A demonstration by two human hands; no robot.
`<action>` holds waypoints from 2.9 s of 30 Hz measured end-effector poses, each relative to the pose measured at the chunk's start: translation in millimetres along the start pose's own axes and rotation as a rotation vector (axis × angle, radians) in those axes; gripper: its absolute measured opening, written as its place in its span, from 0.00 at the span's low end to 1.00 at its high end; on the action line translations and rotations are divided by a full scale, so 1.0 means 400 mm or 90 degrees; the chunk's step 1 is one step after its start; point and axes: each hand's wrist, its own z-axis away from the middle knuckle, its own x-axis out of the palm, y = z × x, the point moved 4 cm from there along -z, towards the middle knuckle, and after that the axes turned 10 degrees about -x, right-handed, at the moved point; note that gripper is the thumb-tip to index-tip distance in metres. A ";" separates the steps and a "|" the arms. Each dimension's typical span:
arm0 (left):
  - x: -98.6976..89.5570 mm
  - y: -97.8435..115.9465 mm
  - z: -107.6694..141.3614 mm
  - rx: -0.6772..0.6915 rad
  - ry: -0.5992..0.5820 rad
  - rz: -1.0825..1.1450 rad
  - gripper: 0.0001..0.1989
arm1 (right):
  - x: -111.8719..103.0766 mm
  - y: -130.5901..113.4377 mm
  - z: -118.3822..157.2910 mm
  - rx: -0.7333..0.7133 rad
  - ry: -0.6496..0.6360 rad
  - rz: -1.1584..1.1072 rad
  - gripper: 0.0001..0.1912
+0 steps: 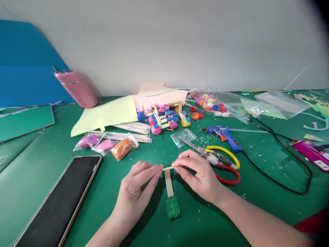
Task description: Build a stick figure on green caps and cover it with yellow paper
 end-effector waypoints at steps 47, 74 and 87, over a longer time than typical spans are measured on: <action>-0.041 -0.062 0.008 -0.073 0.129 -0.111 0.08 | -0.095 0.069 0.021 0.066 0.344 0.041 0.06; -0.015 -0.038 0.006 -0.059 -0.003 -0.082 0.10 | -0.084 0.034 0.016 0.076 0.226 0.104 0.07; -0.038 -0.083 0.006 -0.103 0.101 -0.125 0.08 | 0.048 -0.092 0.117 -0.004 -0.110 0.075 0.15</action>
